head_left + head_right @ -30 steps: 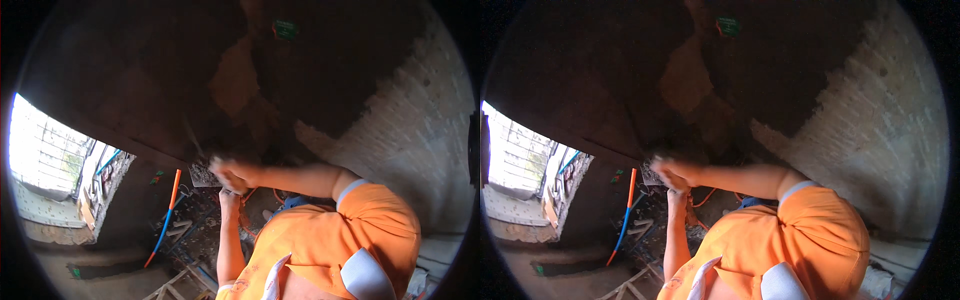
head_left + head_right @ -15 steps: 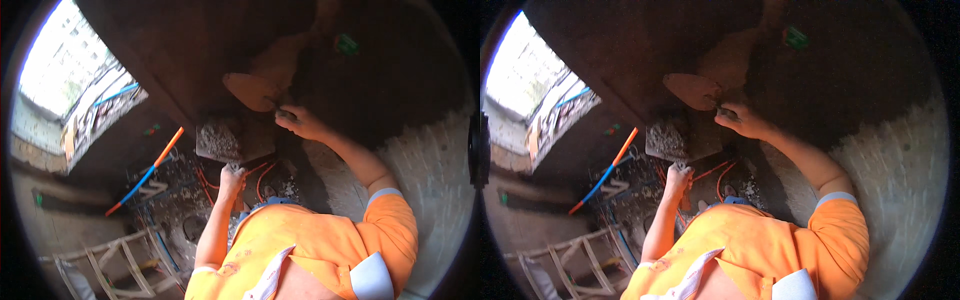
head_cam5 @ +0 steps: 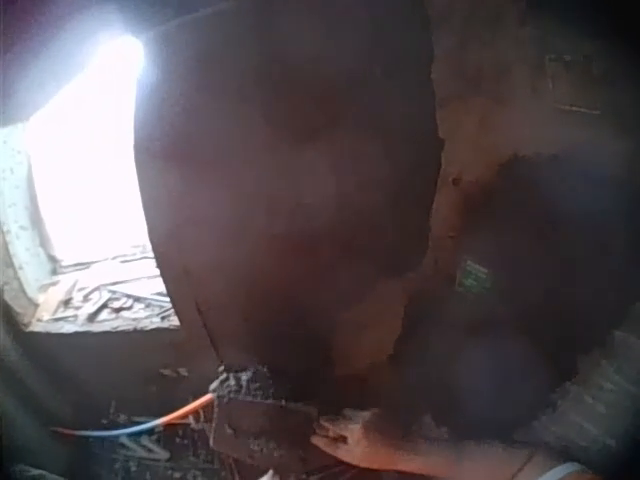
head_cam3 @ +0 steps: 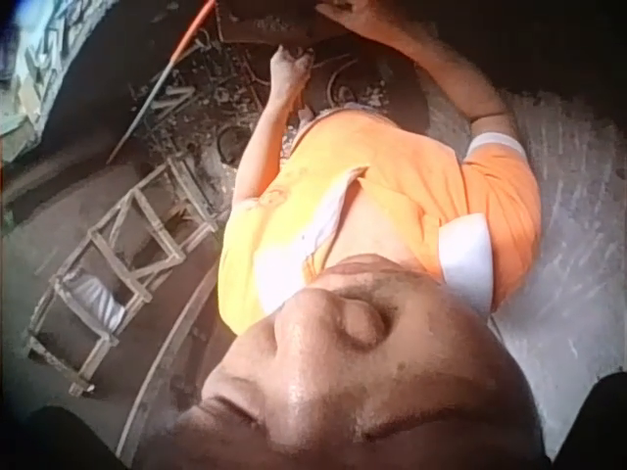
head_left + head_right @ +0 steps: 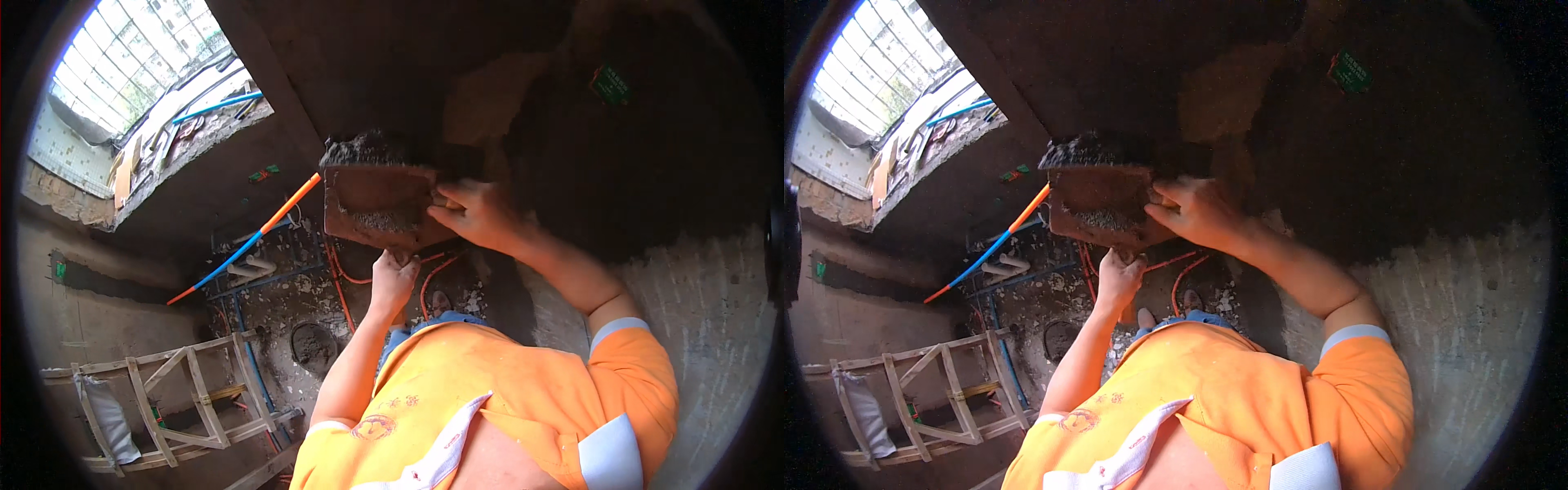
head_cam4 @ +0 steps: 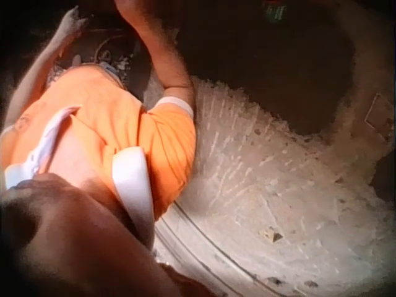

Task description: Applying mortar to an interior wall using a trowel and a hawk.

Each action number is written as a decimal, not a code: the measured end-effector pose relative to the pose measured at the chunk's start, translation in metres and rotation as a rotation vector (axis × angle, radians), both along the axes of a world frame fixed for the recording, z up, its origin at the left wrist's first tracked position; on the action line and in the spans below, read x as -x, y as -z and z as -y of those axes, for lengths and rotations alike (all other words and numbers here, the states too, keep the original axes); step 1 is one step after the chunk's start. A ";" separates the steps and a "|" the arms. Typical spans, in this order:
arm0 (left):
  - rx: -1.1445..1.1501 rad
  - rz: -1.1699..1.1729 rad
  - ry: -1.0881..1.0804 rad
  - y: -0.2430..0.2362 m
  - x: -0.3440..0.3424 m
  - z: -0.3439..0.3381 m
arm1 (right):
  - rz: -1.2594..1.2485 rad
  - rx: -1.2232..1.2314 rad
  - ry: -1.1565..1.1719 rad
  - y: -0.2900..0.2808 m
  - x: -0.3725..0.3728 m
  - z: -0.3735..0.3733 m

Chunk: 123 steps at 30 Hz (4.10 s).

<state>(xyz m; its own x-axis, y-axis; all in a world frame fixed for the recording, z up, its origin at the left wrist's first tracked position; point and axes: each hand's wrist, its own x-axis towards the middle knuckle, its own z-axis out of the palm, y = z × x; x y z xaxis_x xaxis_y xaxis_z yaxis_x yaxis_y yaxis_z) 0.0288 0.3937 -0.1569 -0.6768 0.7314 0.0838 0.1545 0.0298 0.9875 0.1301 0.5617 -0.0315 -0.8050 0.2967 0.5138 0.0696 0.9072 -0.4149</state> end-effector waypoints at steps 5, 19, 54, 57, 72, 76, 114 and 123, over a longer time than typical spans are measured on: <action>0.223 0.394 -0.051 -0.012 0.016 -0.012 | -0.064 0.298 0.085 -0.022 -0.008 -0.005; 0.176 0.233 0.118 -0.007 -0.007 -0.003 | 0.010 -0.572 0.097 -0.050 0.060 -0.074; 0.189 0.602 -0.152 0.024 0.012 -0.002 | 0.321 -0.296 0.052 -0.194 0.112 -0.121; 0.191 0.524 -0.197 0.017 0.011 -0.002 | 0.040 -0.049 -0.017 -0.115 0.082 -0.152; 0.063 -0.219 -0.031 0.013 0.013 -0.004 | 0.000 -0.463 0.027 -0.010 -0.024 -0.059; 0.214 0.140 0.055 0.036 -0.005 -0.024 | -0.026 -0.107 0.057 0.038 -0.028 -0.065; 0.271 0.521 0.001 0.005 0.005 -0.037 | 0.422 -0.439 0.104 -0.084 0.081 -0.158; 0.279 0.532 0.029 0.001 0.003 -0.041 | 0.012 -0.483 0.150 -0.166 0.090 -0.141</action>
